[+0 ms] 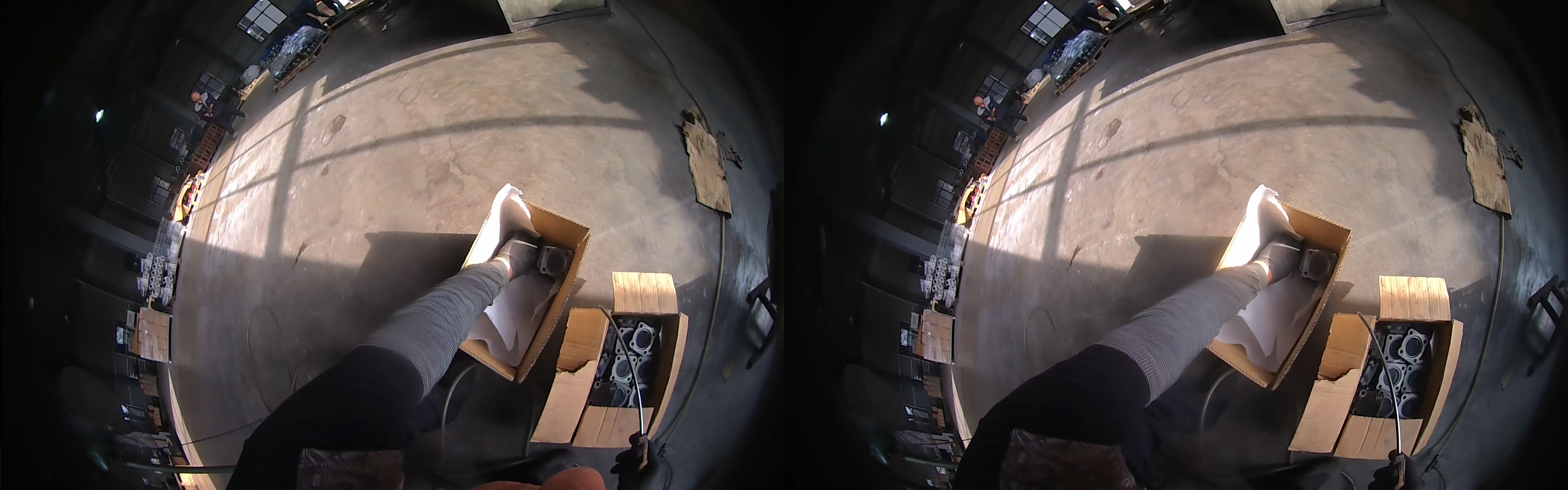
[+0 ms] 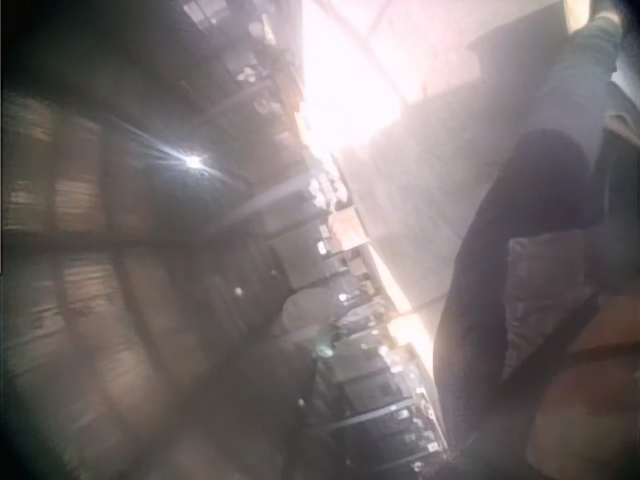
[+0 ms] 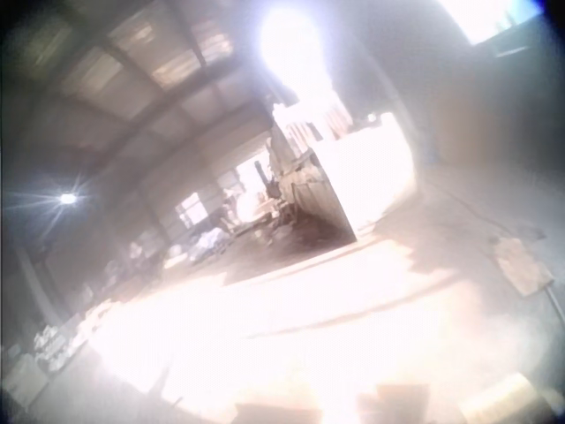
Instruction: The person sits on the floor and uses a handheld air nozzle to blow air onto metal parts taken from a cardboard box. They repeatedly pick up each part, direct the nozzle at it, and place it into a second box lined with white paper.
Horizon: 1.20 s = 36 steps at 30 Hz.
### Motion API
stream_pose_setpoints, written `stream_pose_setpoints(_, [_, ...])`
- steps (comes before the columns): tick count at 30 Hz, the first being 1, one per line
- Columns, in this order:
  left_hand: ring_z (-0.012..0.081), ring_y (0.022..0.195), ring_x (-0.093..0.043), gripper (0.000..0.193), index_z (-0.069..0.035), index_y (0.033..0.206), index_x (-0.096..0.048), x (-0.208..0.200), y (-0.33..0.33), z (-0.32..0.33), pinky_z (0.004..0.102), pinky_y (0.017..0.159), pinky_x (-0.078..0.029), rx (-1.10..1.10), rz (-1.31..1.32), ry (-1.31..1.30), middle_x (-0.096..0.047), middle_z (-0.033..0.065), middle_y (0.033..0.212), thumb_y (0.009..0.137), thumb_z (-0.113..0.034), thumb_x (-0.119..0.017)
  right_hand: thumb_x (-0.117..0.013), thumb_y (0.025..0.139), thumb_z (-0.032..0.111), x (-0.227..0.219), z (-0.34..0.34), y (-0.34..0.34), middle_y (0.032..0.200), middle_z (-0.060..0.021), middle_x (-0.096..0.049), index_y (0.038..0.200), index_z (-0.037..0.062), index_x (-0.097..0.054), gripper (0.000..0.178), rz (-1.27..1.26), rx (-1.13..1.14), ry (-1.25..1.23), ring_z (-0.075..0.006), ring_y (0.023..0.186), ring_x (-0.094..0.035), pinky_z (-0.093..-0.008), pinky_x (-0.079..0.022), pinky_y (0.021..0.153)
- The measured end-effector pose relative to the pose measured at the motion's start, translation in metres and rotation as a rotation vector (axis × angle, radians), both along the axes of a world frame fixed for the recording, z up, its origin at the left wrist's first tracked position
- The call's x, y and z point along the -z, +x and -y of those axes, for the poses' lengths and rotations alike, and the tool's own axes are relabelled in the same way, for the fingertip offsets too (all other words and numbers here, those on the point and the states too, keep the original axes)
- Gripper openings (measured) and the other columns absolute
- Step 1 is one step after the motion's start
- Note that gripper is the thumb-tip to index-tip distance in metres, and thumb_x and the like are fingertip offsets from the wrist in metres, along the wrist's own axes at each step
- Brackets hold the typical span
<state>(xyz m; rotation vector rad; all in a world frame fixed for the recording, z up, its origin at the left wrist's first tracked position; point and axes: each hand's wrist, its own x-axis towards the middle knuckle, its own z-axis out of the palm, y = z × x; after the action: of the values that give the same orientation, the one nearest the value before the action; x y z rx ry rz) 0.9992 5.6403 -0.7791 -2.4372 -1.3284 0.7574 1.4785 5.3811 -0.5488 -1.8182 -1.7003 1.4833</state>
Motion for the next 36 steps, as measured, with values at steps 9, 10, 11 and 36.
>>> stream_pose_setpoints(9, [0.0296, 0.109, -0.074, 0.03, -0.008, 0.125, -0.068, 0.053, -0.011, 0.022, 0.0421, 0.082, -0.061, -0.179, 0.234, -0.044, -0.071, 0.015, 0.126, 0.1, -0.019, -0.057, -0.065, 0.103, 0.026, -0.017, 0.0, -0.015, 0.1, -0.0089, -0.075, 0.139, 0.0028, -0.062, 0.042, 0.013, 0.106, -0.095, -0.0142, 0.079, -0.073, -0.0314, -0.057, 0.07])
stream_pose_setpoints(10, [0.0301, 0.106, -0.075, 0.03, -0.008, 0.124, -0.067, 0.053, -0.011, 0.024, 0.0414, 0.081, -0.061, -0.249, 0.326, 0.023, -0.072, 0.0154, 0.123, 0.099, -0.019, -0.058, -0.065, 0.103, 0.025, -0.015, 0.001, -0.016, 0.101, -0.009, -0.075, 0.139, 0.0023, -0.062, 0.042, -0.004, 0.117, -0.085, -0.0143, 0.079, -0.072, -0.0309, -0.057, 0.07])
stream_pose_setpoints(11, [0.0303, 0.104, -0.075, 0.03, -0.006, 0.123, -0.067, 0.052, -0.012, 0.024, 0.0397, 0.08, -0.061, -0.367, 0.404, -0.029, -0.073, 0.0149, 0.119, 0.097, -0.019, -0.061, -0.065, 0.103, 0.024, -0.012, 0.001, -0.015, 0.103, -0.009, -0.074, 0.138, 0.0017, -0.062, 0.042, -0.054, 0.128, -0.081, -0.0142, 0.079, -0.072, -0.0304, -0.057, 0.07])
stream_pose_setpoints(36, [0.0315, 0.102, -0.073, 0.031, -0.003, 0.121, -0.069, 0.092, -0.037, 0.011, 0.0418, 0.086, -0.057, -0.626, 0.702, -0.134, -0.074, 0.0158, 0.113, 0.104, -0.021, -0.051, -0.06, 0.092, -0.005, 0.006, 0.007, -0.016, 0.079, -0.0043, -0.065, 0.122, -0.0061, -0.064, 0.031, -0.113, 0.234, -0.047, -0.01, 0.071, -0.062, -0.0265, -0.052, 0.066])
